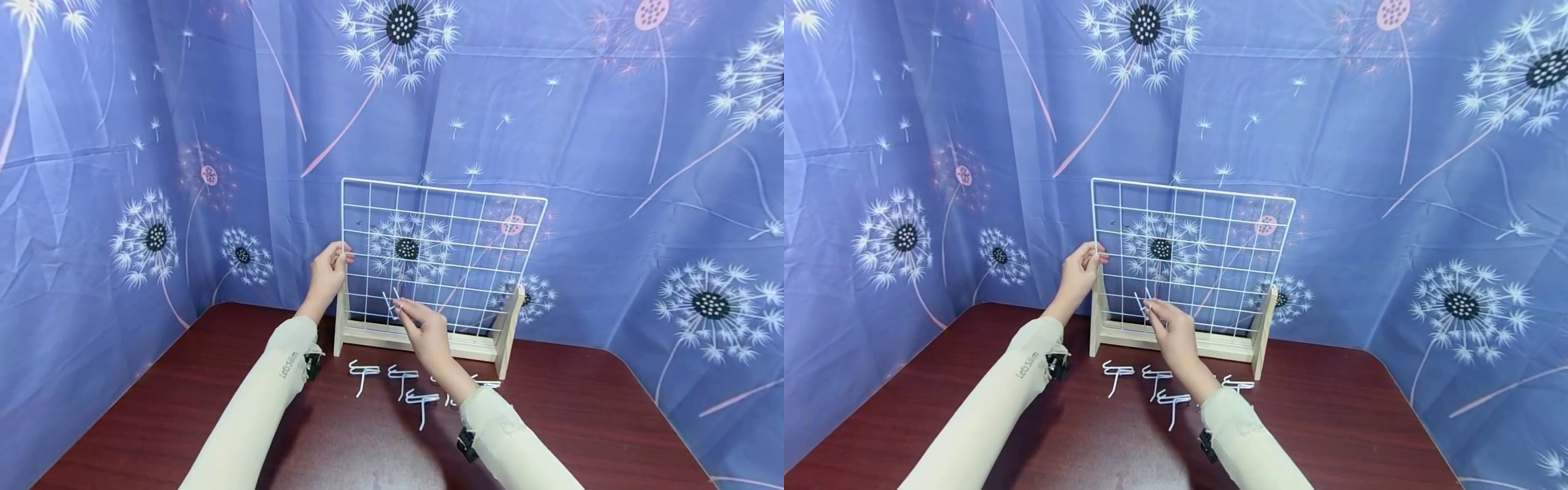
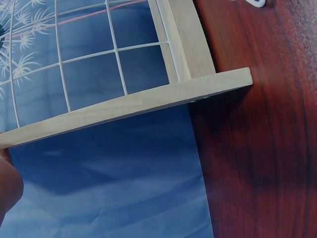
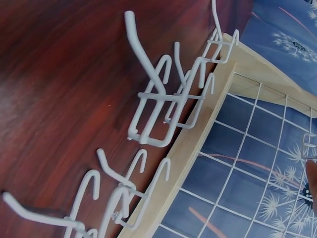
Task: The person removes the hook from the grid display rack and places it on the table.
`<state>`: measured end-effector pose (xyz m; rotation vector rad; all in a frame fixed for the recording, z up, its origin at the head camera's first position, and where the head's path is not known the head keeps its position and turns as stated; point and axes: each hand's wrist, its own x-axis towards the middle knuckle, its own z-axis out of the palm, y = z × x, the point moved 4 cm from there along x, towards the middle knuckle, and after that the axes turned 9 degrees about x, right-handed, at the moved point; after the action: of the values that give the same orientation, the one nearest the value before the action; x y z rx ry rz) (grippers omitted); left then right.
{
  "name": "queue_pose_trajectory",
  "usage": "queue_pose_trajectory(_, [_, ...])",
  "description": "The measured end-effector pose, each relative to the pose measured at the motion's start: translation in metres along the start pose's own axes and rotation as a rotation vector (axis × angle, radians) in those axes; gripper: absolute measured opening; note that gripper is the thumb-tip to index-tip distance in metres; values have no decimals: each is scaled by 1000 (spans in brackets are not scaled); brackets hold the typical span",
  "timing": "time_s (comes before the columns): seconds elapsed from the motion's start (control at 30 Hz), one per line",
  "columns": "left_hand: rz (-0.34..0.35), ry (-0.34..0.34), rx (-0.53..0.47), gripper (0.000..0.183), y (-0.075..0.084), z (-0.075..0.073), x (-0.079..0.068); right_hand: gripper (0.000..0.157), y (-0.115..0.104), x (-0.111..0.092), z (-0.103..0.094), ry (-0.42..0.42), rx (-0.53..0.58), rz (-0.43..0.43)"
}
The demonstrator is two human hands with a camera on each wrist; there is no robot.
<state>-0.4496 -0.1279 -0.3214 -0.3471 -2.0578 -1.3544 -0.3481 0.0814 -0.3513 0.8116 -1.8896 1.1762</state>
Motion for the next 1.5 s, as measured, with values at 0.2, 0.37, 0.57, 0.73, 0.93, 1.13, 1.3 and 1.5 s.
queue_pose_trajectory(0.2, [-9, -9, -15, 16, -1, 1, 2, 16, -1, -5, -3, -19, 24, -9])
queue_pose_trajectory(0.37, [0, -8, -23, 16, -1, 1, 4, 16, -3, -9, -5, -37, 41, -16])
queue_pose_trajectory(0.57, [2, -4, -23, 16, 0, 1, 4, 17, -4, -14, -5, -60, 24, -13])
queue_pose_trajectory(0.73, [1, 0, -25, 16, 1, 1, 4, 17, -5, -19, -4, -93, 46, 4])
queue_pose_trajectory(0.93, [-1, -4, -17, 16, 2, 2, 3, 19, -9, -25, -3, -133, 67, -8])
queue_pose_trajectory(1.13, [-11, -8, -10, 17, 3, 1, 2, 21, -12, -31, -1, -174, 56, -68])
queue_pose_trajectory(1.3, [-8, -15, -14, 16, 3, 0, 1, 22, -15, -36, 1, -198, 45, -131])
queue_pose_trajectory(1.5, [-18, -13, -18, 16, 1, 0, 0, 24, -18, -43, 2, -246, 25, -161])
